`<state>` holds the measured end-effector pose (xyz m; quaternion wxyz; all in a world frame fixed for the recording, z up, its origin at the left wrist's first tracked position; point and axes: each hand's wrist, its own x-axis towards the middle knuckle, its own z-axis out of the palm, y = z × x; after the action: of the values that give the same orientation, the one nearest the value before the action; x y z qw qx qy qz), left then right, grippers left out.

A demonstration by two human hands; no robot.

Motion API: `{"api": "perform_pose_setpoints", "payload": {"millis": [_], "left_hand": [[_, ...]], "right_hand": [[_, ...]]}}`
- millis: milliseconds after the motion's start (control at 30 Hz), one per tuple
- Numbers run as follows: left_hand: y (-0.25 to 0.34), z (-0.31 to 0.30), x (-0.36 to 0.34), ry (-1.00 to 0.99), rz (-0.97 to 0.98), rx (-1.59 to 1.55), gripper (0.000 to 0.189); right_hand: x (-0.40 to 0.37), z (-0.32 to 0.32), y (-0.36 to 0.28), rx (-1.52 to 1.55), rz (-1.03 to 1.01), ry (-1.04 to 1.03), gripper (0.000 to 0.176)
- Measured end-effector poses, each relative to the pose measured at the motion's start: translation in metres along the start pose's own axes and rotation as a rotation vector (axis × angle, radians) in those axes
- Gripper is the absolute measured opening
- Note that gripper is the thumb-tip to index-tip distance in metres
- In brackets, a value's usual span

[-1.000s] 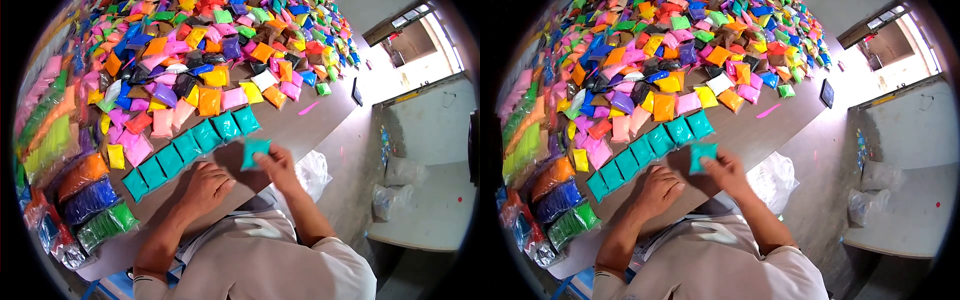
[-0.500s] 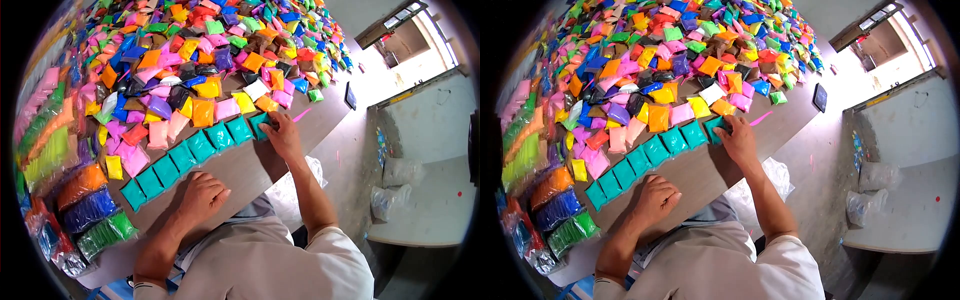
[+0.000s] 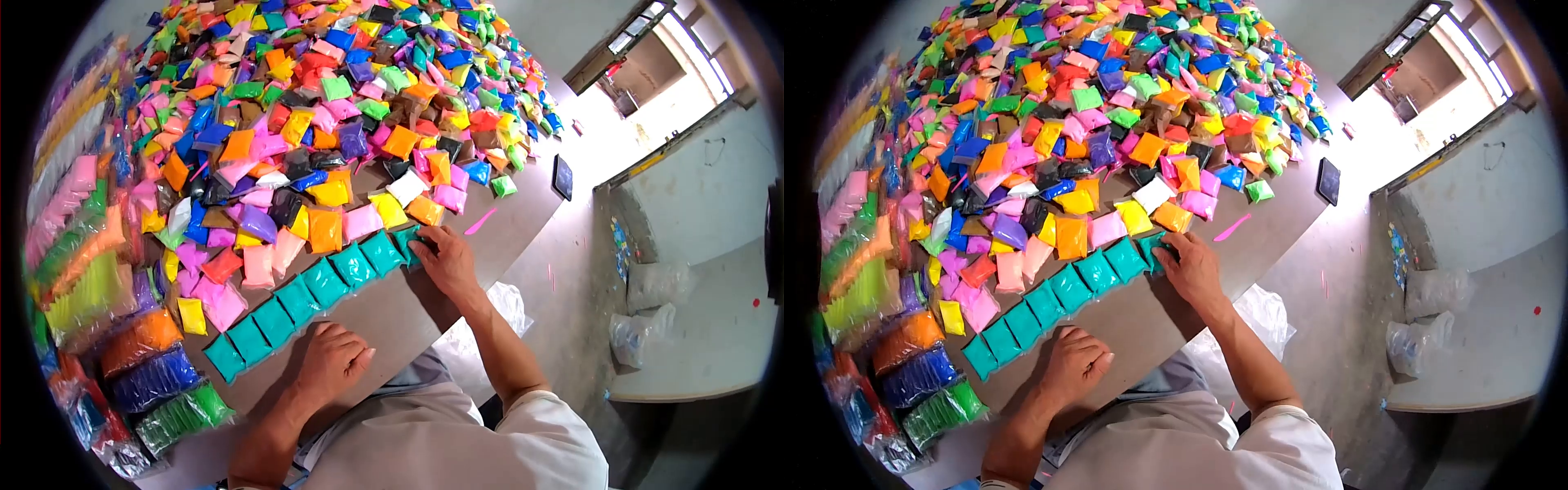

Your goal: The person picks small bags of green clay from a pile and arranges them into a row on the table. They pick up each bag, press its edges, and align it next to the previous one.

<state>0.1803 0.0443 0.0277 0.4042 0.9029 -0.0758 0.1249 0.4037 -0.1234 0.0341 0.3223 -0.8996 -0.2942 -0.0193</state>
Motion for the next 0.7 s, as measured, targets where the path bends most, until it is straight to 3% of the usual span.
{"api": "perform_pose_setpoints", "payload": {"millis": [100, 300, 433, 600, 700], "left_hand": [[0.0, -0.001, 0.0, -0.004, 0.0, -0.001, 0.014], [0.0, 0.0, -0.001, 0.009, 0.009, -0.005, 0.015], [-0.001, 0.0, -0.001, 0.009, 0.016, -0.006, 0.015], [0.001, -0.003, 0.0, 0.003, 0.002, -0.014, 0.014], [0.0, -0.002, -0.001, -0.014, 0.0, -0.005, 0.015]], "right_hand": [[0.003, 0.0, 0.007, 0.0, -0.079, 0.026, 0.023], [0.007, -0.001, -0.004, 0.047, -0.045, 0.053, 0.018], [0.028, 0.003, -0.003, 0.09, -0.132, 0.258, 0.016], [0.126, -0.008, 0.007, -0.073, -0.448, 0.549, 0.015], [0.2, -0.01, 0.018, -0.042, -0.402, 0.515, 0.015]]}}
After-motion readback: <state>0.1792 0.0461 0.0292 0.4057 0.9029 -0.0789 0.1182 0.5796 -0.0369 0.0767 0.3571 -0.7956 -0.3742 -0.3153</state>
